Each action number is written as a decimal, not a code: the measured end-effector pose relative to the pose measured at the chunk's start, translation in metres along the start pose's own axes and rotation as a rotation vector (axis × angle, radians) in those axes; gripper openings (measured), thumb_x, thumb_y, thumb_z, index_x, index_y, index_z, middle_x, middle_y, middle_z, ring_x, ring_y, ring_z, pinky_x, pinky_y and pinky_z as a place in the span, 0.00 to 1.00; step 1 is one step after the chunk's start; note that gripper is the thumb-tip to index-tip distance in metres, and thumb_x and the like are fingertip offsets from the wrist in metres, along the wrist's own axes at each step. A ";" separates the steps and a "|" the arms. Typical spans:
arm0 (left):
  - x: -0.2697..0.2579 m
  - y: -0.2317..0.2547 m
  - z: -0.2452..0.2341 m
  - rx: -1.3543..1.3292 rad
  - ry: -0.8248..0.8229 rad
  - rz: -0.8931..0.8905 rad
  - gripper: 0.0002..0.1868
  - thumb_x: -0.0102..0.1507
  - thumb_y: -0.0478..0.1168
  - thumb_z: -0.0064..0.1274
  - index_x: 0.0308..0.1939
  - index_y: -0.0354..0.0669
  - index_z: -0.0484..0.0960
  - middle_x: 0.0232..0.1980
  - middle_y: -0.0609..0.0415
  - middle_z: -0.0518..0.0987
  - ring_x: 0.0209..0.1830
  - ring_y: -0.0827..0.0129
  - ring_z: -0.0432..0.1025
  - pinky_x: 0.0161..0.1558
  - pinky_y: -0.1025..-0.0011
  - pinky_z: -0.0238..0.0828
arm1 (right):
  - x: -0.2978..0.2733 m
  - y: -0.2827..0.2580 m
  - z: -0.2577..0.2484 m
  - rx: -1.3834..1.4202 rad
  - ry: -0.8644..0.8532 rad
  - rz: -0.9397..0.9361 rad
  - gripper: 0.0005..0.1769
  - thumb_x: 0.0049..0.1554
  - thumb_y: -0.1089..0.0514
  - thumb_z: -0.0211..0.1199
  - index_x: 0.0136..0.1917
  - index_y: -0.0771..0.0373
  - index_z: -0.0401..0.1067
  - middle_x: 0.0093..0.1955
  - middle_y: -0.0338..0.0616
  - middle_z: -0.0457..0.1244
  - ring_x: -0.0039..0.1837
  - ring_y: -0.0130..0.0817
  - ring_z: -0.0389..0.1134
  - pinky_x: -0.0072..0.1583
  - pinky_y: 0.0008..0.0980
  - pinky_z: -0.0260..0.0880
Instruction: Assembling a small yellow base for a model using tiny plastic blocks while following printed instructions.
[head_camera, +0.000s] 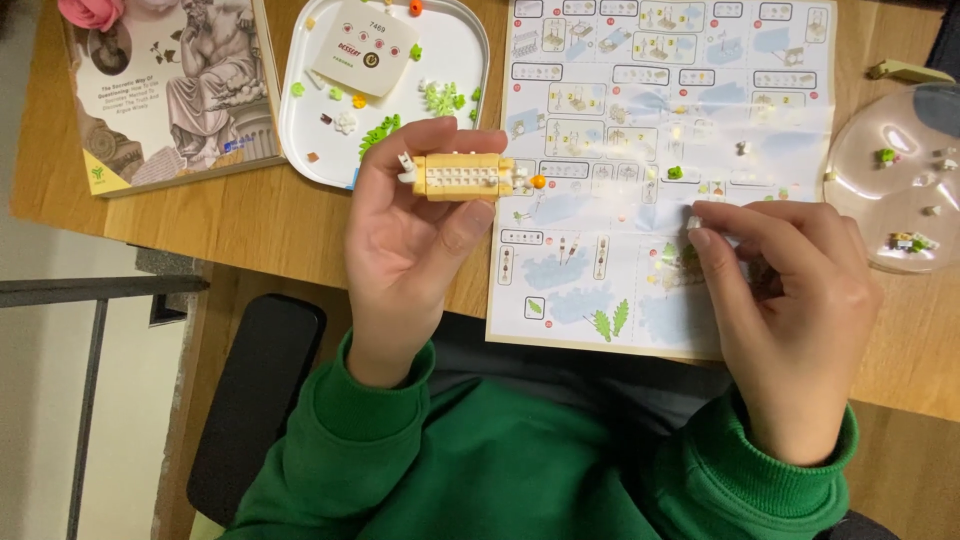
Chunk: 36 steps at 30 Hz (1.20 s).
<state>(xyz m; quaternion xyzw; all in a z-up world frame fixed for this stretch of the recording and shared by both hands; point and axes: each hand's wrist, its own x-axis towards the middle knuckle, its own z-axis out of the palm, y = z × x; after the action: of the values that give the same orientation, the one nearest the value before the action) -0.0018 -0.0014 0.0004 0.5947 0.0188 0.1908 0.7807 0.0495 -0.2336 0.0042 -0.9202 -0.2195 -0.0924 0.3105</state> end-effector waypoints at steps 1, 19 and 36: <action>0.000 0.000 0.000 0.011 0.000 -0.001 0.21 0.66 0.32 0.53 0.62 0.40 0.65 0.59 0.42 0.75 0.64 0.58 0.71 0.61 0.72 0.74 | 0.000 0.000 0.000 -0.001 0.003 -0.002 0.06 0.66 0.70 0.67 0.57 0.69 0.79 0.52 0.52 0.64 0.51 0.41 0.61 0.54 0.37 0.61; 0.001 0.003 0.001 -0.038 -0.028 -0.021 0.20 0.66 0.27 0.51 0.61 0.41 0.66 0.59 0.46 0.75 0.67 0.57 0.70 0.65 0.68 0.74 | -0.002 0.001 0.002 -0.005 -0.014 0.028 0.08 0.66 0.71 0.67 0.59 0.70 0.79 0.53 0.53 0.63 0.54 0.43 0.60 0.55 0.37 0.61; -0.002 -0.001 -0.005 -0.158 -0.066 -0.062 0.21 0.65 0.32 0.54 0.60 0.40 0.66 0.56 0.42 0.76 0.61 0.59 0.72 0.64 0.62 0.75 | -0.003 -0.001 0.003 -0.001 -0.006 0.064 0.08 0.67 0.71 0.68 0.60 0.70 0.79 0.54 0.54 0.63 0.56 0.43 0.61 0.52 0.33 0.62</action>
<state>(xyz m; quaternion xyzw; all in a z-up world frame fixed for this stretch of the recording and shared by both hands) -0.0045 0.0027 -0.0027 0.5363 -0.0038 0.1475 0.8310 0.0463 -0.2320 0.0009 -0.9272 -0.1907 -0.0800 0.3122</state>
